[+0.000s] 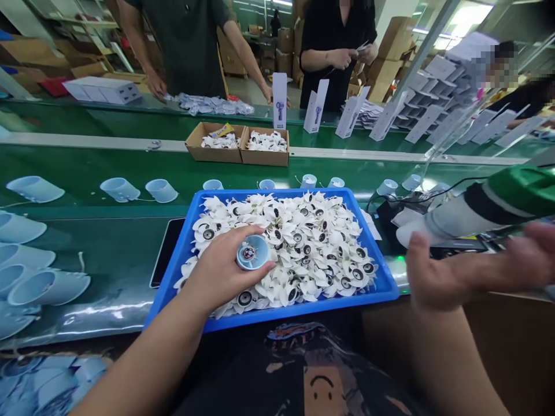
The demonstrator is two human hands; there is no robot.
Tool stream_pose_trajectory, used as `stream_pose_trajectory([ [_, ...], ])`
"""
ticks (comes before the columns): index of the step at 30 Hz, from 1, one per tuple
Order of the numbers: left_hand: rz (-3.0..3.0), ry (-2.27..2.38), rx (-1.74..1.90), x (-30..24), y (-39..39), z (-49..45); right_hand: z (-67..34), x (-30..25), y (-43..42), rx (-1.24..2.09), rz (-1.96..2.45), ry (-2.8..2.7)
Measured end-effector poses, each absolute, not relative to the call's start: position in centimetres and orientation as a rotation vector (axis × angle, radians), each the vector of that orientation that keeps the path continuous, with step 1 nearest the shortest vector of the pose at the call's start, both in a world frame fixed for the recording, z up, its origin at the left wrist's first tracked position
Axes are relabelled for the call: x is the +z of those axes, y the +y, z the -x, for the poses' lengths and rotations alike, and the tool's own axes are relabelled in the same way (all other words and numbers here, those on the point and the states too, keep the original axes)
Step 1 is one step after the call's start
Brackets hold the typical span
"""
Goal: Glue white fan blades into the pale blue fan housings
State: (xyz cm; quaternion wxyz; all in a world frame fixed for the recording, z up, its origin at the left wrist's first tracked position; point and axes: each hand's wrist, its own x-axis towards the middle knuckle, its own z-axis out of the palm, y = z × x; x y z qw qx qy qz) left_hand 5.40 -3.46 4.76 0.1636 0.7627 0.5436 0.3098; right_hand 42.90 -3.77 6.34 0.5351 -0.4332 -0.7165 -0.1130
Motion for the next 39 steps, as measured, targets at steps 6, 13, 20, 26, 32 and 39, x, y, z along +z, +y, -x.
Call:
stream_pose_trajectory([
  [6,-2.176,1.544,0.883,4.5,-3.9,-5.4,-36.5,5.7,-0.2,-0.270,1.587,-2.605],
  [13,-2.115,1.536,0.867,4.5,-3.9,-5.3,-32.3,7.4,1.9,-0.280,1.984,-2.913],
  [20,-2.151,1.486,0.907,4.3,-4.1,-5.3,-32.2,7.9,2.0,-0.292,2.053,-2.941],
  [26,-2.157,1.473,0.877,4.3,-3.9,-5.2,-32.8,8.1,1.8,-0.059,1.996,-2.765],
  [32,-1.958,1.525,1.091,5.1,-4.6,-5.4,-34.5,10.8,-0.7,0.507,1.507,-2.412],
  [39,-2.007,1.262,0.856,6.8,-6.7,-8.0,-33.9,7.5,-3.4,1.949,0.751,-1.058],
])
